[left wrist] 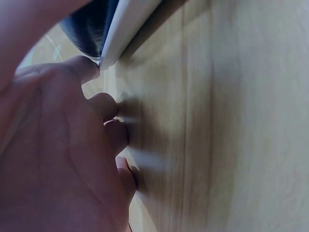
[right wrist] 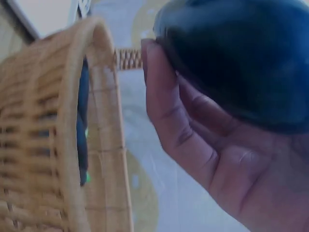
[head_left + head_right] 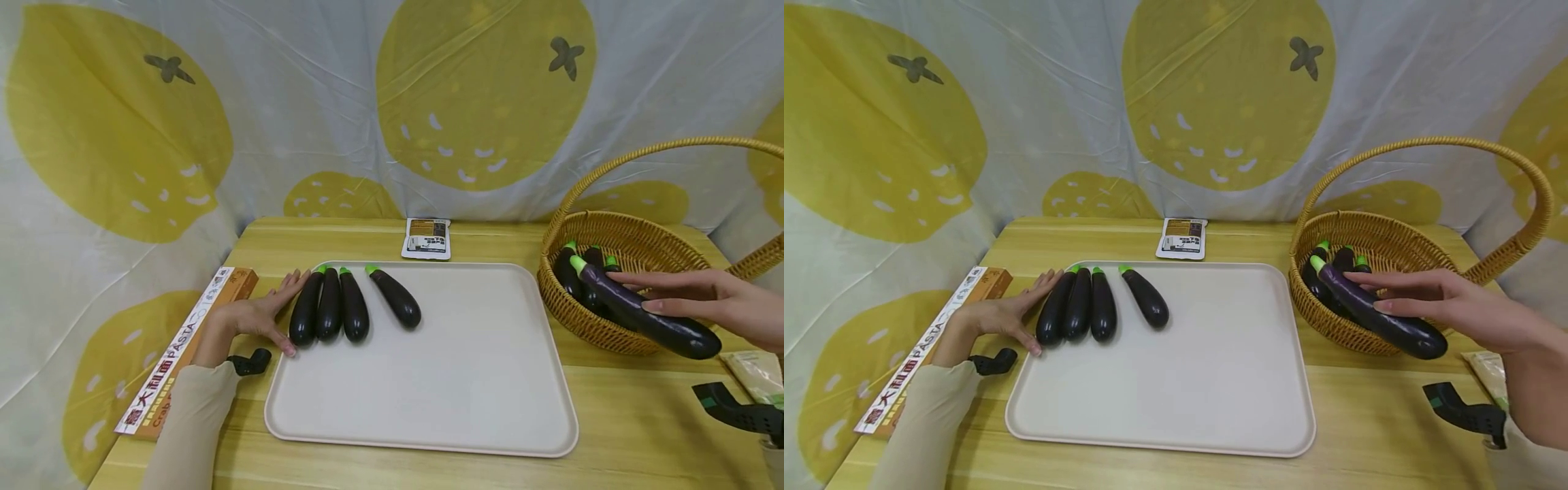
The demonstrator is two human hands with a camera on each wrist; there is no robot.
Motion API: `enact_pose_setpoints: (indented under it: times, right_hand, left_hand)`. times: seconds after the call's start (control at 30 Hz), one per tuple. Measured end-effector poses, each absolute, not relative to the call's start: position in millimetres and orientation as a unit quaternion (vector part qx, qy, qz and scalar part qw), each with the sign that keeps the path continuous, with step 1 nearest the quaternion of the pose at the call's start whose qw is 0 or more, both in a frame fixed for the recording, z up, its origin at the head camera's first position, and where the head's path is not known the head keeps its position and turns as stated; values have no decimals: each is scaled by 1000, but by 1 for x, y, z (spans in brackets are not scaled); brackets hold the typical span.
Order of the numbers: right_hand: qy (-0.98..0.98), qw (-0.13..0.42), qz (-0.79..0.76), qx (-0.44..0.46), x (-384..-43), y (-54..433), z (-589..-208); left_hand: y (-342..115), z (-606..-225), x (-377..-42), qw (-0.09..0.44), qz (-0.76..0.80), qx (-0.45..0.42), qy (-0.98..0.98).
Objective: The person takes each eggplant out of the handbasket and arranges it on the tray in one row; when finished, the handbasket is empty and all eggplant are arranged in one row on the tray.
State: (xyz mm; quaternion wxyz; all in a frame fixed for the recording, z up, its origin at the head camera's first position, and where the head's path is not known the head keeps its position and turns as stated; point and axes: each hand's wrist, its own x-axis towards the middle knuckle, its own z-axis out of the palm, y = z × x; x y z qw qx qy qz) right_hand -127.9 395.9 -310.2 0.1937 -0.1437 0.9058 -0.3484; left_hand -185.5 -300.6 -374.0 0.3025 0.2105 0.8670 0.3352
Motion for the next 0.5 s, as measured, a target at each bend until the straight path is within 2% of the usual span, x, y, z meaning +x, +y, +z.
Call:
enact_pose_setpoints:
  times: [0.5]
  right_hand:
    - [843, 217, -454, -192, -139, 286, -296]
  left_hand:
    - [-300, -373, -185, 303, 335, 210, 867]
